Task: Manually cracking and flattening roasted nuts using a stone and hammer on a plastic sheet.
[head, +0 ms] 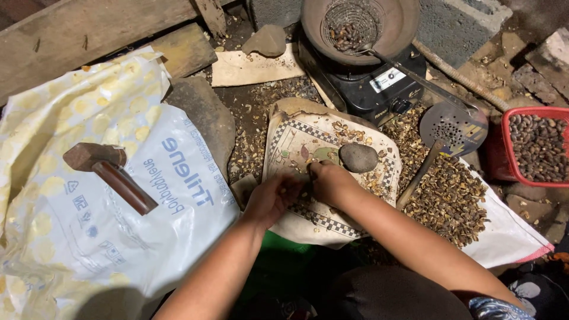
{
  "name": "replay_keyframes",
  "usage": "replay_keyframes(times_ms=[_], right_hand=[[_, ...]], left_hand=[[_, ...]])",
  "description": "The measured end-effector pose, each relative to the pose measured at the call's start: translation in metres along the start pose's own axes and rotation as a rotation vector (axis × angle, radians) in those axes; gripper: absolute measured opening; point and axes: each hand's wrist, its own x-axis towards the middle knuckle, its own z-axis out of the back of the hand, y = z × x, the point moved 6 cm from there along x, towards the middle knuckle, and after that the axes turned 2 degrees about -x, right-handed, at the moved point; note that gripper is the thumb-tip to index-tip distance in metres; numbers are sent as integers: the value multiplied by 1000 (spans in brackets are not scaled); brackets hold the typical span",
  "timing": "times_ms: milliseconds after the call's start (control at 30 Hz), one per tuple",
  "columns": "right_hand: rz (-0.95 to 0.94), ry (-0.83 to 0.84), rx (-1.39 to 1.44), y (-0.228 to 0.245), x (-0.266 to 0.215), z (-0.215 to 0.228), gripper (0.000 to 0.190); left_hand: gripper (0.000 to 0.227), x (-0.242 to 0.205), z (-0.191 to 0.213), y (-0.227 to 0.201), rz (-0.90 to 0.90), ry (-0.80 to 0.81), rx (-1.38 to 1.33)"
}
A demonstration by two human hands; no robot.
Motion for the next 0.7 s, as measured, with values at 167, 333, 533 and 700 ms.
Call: replay_keyframes(times_ms=[167, 333, 533, 700], right_hand=[[118, 24, 426, -2, -6, -16, 20], [295, 27, -138, 2, -2, -57, 15], [37, 35, 223, 17, -25, -18, 21], [214, -67, 63, 17, -20, -3, 19]], left_hand=[[30, 22, 25, 23, 51, 78, -111], [25, 44, 57, 26, 151, 526, -477], [18, 31, 47, 12, -34, -50, -388], [17, 45, 54, 33, 24, 209, -426]])
